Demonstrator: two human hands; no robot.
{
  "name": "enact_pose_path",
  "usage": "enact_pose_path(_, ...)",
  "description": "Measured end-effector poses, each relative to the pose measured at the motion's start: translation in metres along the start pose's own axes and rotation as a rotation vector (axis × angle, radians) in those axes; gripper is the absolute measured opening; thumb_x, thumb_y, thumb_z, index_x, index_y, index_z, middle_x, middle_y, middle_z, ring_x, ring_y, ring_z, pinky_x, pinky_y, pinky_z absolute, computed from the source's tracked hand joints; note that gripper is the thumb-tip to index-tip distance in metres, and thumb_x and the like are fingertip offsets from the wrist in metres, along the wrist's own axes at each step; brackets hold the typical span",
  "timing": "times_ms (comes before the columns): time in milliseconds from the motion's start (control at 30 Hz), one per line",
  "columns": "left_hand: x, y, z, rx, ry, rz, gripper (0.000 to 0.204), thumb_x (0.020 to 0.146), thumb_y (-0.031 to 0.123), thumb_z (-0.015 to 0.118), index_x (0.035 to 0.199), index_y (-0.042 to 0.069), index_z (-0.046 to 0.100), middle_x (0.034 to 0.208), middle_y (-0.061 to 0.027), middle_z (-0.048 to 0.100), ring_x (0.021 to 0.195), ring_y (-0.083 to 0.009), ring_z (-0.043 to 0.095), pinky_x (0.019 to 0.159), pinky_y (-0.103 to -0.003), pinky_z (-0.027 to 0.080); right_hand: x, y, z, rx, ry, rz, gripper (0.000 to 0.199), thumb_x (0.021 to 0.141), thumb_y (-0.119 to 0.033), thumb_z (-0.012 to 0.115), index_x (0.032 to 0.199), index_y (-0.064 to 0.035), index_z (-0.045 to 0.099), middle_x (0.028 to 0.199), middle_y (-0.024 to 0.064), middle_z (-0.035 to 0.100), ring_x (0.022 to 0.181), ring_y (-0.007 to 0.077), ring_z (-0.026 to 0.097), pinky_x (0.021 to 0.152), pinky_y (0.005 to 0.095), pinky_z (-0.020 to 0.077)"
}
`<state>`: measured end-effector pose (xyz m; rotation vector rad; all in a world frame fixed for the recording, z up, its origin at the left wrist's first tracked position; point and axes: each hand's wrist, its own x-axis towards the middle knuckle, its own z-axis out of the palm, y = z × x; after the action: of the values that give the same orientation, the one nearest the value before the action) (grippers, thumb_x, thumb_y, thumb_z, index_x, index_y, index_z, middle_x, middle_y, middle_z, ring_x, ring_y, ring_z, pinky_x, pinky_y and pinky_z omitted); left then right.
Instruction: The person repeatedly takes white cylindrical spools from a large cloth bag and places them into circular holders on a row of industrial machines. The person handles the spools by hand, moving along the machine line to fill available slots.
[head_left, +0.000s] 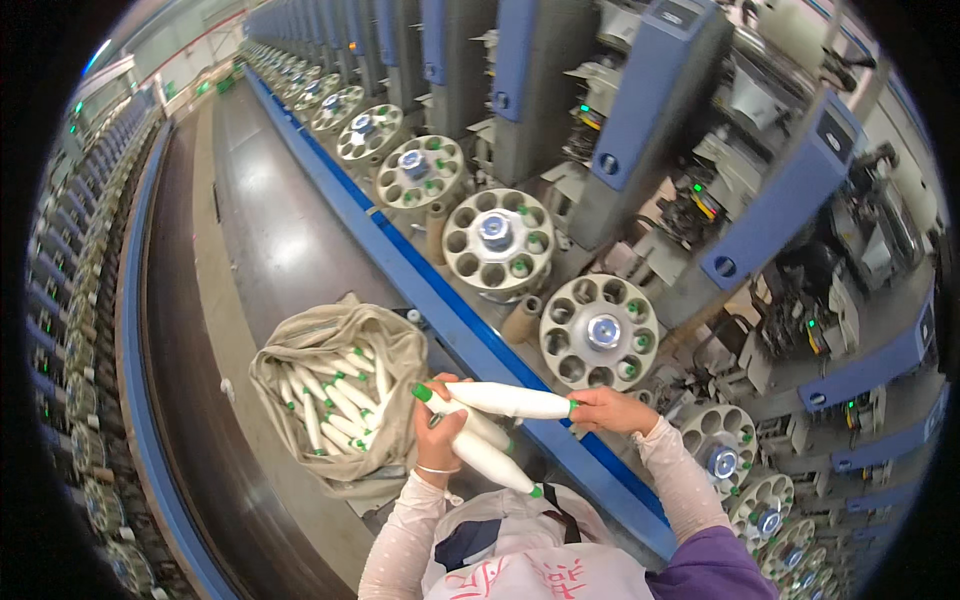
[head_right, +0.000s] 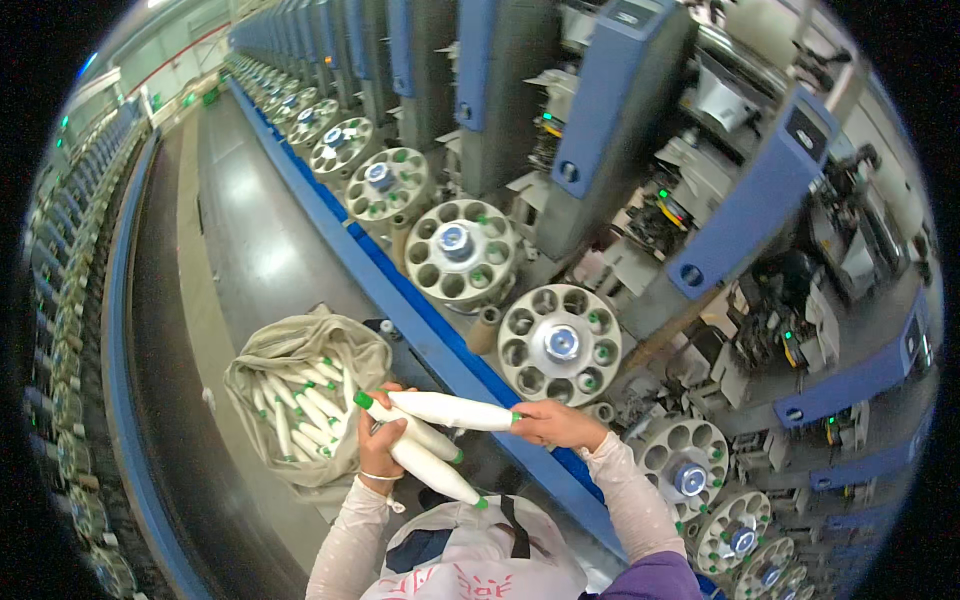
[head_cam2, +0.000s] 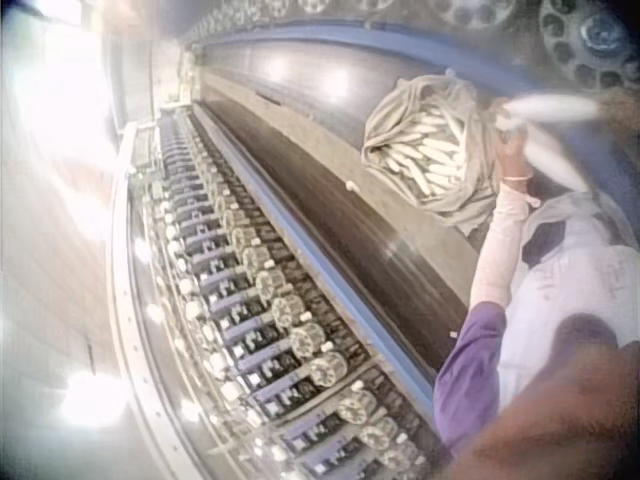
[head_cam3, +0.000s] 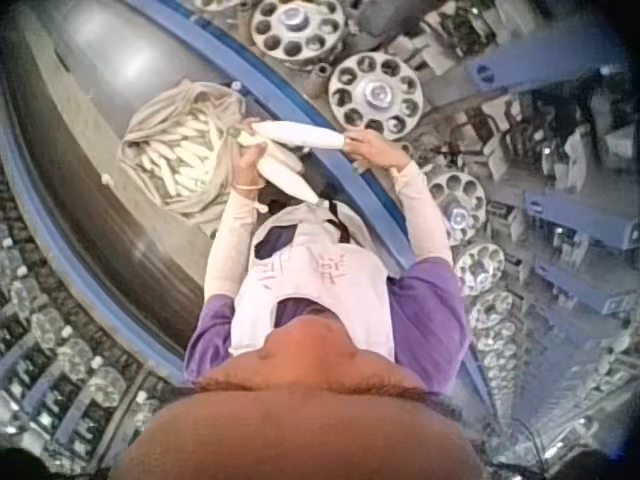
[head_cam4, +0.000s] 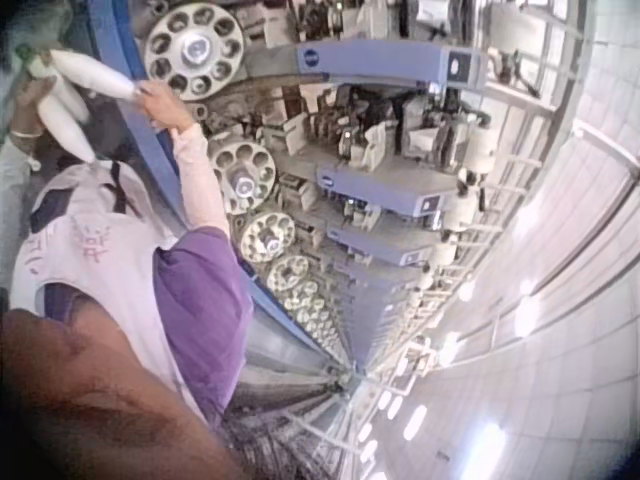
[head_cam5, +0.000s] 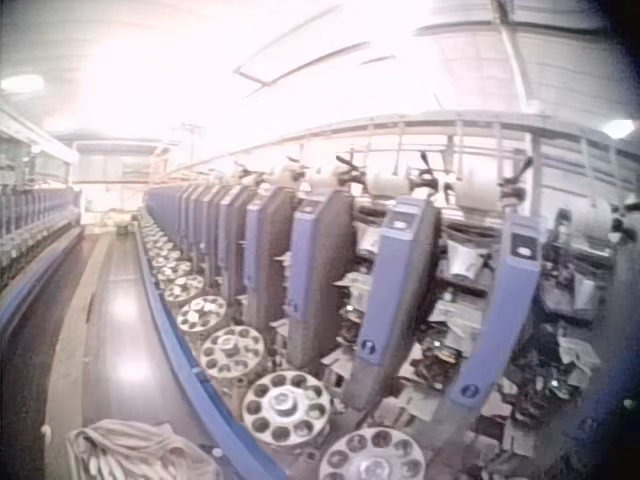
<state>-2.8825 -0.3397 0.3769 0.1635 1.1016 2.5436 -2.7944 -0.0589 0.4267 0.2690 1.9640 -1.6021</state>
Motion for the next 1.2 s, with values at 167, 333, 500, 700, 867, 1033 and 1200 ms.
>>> enact_pose_path(167, 0.001, -0.04, 0.049, -0.147, -0.014, -0.064, 0.034, 0.074, 0.0, 0.058, 0.104, 0.012, 0.047, 0.123, -0.0114, 0.051, 0.119, -0.0362, 0.056, 0.101, -0.052, 0.049, -0.054, 0.097, -0.046, 0.665, 0.104, -0.625, 0.02, 0.105, -0.016, 0.051, 0.089, -0.0053, 0.058, 0.081, 0.0077, 0.066, 0.076, 0.0143, 0.061, 0.069, 0.0245, 0.0458)
enact_pose_path(333, 0.007, -0.074, 0.06, 0.174, 0.095, -0.011, 0.037, 0.071, -0.004, 0.057, 0.103, 0.011, 0.046, 0.123, -0.0104, 0.05, 0.119, -0.034, 0.056, 0.102, -0.048, 0.047, -0.064, 0.128, -0.079, 1.17, 0.42, -0.804, 0.025, 0.107, -0.024, 0.047, 0.091, -0.0082, 0.056, 0.071, 0.0002, 0.055, 0.104, 0.0247, 0.065, 0.097, 0.04, 0.0498)
enact_pose_path(500, 0.014, -0.131, 0.09, 0.787, -0.008, 0.326, 0.036, 0.07, -0.007, 0.058, 0.101, 0.008, 0.047, 0.122, -0.012, 0.049, 0.117, -0.0311, 0.057, 0.103, -0.043, 0.043, -0.065, 0.108, -0.095, 1.139, 0.165, -0.601, 0.021, 0.106, -0.025, 0.051, 0.092, -0.0089, 0.055, 0.071, -0.0016, 0.05, 0.083, 0.0188, 0.065, 0.083, 0.0393, 0.0573)
enact_pose_path(700, 0.025, -0.182, 0.135, 1.176, -0.446, 0.375, 0.027, 0.069, -0.004, 0.065, 0.093, 0.004, 0.054, 0.123, -0.0181, 0.047, 0.105, -0.0348, 0.055, 0.095, -0.044, 0.046, -0.051, 0.096, -0.164, -1.12, 0.71, -0.513, 0.013, 0.085, -0.013, 0.069, 0.097, -0.0083, 0.065, 0.087, 0.0068, 0.056, 0.092, 0.0264, 0.059, 0.079, 0.0417, 0.0414)
enact_pose_path(867, 0.027, -0.167, 0.119, 0.332, -0.131, 0.092, 0.045, 0.075, -0.007, 0.062, 0.114, 0.009, 0.046, 0.112, -0.0105, 0.052, 0.106, -0.0253, 0.056, 0.098, -0.043, 0.049, -0.03, 0.066, -0.194, -0.671, 1.045, -0.459, 0.012, 0.091, -0.015, 0.069, 0.099, -0.0076, 0.069, 0.094, 0.0056, 0.062, 0.078, 0.0207, 0.06, 0.075, 0.0359, 0.0415)
enact_pose_path(1033, 0.048, -0.133, 0.104, -0.165, -0.021, 0.027, 0.041, 0.082, -0.005, 0.064, 0.115, 0.011, 0.045, 0.111, -0.0055, 0.054, 0.12, -0.0257, 0.056, 0.113, -0.056, 0.042, 0.019, 0.018, -0.091, -0.324, 0.218, -0.513, 0.034, 0.1, -0.027, 0.059, 0.123, -0.0013, 0.063, 0.105, 0.0118, 0.068, 0.096, 0.0187, 0.067, 0.083, 0.0317, 0.0518)
enact_pose_path(1200, 0.073, -0.076, 0.074, -0.214, 0.135, 0.1, 0.038, 0.085, -0.006, 0.063, 0.114, 0.011, 0.044, 0.11, -0.0036, 0.053, 0.122, -0.0243, 0.056, 0.113, -0.06, 0.041, 0.008, 0.031, -0.121, 0.019, 0.107, -0.293, 0.024, 0.098, -0.025, 0.063, 0.1, -0.003, 0.071, 0.084, 0.0047, 0.068, 0.075, 0.0133, 0.061, 0.07, 0.0312, 0.0487)
